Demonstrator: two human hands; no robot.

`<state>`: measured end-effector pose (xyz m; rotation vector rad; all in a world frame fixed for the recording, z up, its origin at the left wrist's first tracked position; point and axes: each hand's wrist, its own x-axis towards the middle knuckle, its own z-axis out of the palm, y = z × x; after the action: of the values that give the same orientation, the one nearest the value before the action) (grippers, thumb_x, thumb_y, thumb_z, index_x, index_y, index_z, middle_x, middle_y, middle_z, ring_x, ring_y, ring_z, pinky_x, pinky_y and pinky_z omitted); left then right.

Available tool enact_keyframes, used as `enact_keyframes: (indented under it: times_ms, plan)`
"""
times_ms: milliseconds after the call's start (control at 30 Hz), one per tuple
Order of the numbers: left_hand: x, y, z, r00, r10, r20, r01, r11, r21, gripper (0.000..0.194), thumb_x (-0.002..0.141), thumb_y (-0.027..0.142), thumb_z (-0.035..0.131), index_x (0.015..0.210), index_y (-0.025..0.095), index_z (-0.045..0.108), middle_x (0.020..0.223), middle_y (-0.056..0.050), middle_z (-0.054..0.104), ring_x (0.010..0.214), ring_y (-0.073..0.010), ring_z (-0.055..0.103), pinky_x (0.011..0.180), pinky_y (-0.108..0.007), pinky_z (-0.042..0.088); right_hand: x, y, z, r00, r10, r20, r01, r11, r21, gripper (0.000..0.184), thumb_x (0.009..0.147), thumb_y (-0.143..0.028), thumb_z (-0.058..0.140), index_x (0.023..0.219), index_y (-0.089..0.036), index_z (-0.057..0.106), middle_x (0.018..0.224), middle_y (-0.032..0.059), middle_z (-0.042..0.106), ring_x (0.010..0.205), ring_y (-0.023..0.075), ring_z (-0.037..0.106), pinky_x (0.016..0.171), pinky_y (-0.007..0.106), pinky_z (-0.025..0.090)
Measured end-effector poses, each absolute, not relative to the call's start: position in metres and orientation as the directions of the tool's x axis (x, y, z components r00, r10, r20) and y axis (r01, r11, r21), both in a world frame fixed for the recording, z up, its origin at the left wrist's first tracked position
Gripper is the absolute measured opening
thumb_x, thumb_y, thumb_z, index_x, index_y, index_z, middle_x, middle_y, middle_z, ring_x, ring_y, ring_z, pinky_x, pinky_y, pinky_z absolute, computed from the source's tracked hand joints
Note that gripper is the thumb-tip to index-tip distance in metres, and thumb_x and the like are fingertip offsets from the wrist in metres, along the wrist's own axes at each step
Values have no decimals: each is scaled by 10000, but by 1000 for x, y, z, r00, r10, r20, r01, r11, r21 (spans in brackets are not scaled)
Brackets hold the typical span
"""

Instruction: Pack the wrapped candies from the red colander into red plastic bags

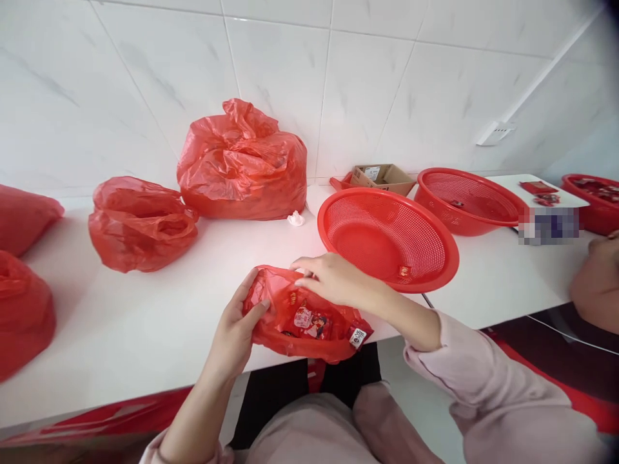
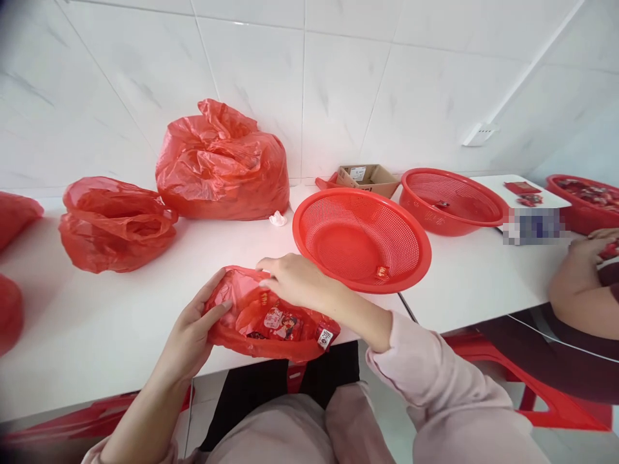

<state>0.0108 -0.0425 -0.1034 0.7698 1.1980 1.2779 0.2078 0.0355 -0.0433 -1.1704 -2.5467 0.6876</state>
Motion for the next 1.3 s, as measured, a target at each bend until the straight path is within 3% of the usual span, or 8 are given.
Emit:
enact_keyframes:
  times_ms: [100, 200, 300, 400, 800, 1033, 1200, 1300]
  plan:
    - [6, -40, -107, -134, 964, -229, -285, 184, 941, 805, 753, 356, 759, 1482, 259, 431, 1409, -89, 577, 1145, -280, 630, 905, -314, 541, 238, 6, -33, -570, 820, 48, 635, 477, -607, 284, 942, -376, 574, 1195, -269, 645, 946, 26, 708, 810, 154, 644, 749, 268, 468]
    - [4, -38, -107, -139, 960, -243, -288, 195, 937, 810, 737, 353, 768, 1474, 267, 444, 1412, -80, 576, 1144, -272, 629, 875, -290, 552, 268, -29, -52, -566, 823, -36, 718, 472, -512, 363, 839, -439, 703, 1178, -315, 666, 1080, 58, 663, 947, 228, 633, 826, 347, 498]
    - [4, -37, -108, -134, 958, -252, -287, 206, 935, 818, 725, 353, 776, 1471, 266, 450, 1415, -77, 575, 1159, -267, 619, 857, -264, 555, 286, -49, -94, -519, 844, -139, 812, 434, -391, 377, 815, -296, 719, 1187, -317, 659, 1195, 92, 593, 1011, 280, 621, 834, 404, 512]
    - [5, -36, -109, -134, 957, -258, -288, 212, 934, 825, 723, 344, 783, 1472, 258, 448, 1436, -83, 555, 1211, -278, 591, 877, -259, 549, 298, -48, -122, -450, 877, -169, 799, 311, -514, 312, 880, -160, 568, 1163, -277, 629, 1118, 67, 607, 924, 209, 648, 831, 361, 523]
    - [5, -43, -107, -139, 969, -205, -244, 167, 955, 786, 755, 347, 761, 1472, 272, 448, 1463, -84, 532, 1256, -306, 565, 1004, -338, 503, 264, -45, -51, -339, 900, 275, 581, 430, -691, 179, 951, -307, 544, 1107, -288, 631, 1383, 75, 530, 1248, 220, 557, 961, 355, 532]
    - [-3, -48, -113, -178, 977, -121, -110, 102, 989, 711, 819, 353, 708, 1475, 284, 443, 1498, -80, 492, 1355, -304, 473, 1129, -411, 387, 281, 7, -61, -298, 876, 378, 695, 471, -543, 361, 964, -296, 492, 1323, -268, 522, 1397, 78, 530, 1221, 227, 570, 929, 369, 536]
    - [-6, -55, -113, -194, 976, -104, -15, 104, 995, 724, 836, 379, 688, 1496, 356, 389, 1547, -35, 429, 1377, -287, 445, 1133, -391, 381, 367, 67, -55, -27, 970, -243, 999, 17, -42, 543, 810, -404, 675, 1306, -213, 566, 1312, 154, 582, 1108, 354, 614, 838, 436, 505]
    - [-3, -58, -110, -205, 974, -92, 52, 105, 993, 732, 842, 408, 680, 1503, 372, 368, 1557, -23, 411, 1404, -291, 404, 1170, -420, 320, 389, 94, -73, -37, 889, -457, 999, 29, -26, 416, 574, -232, 821, 964, -152, 699, 980, 142, 690, 901, 340, 661, 701, 373, 488]
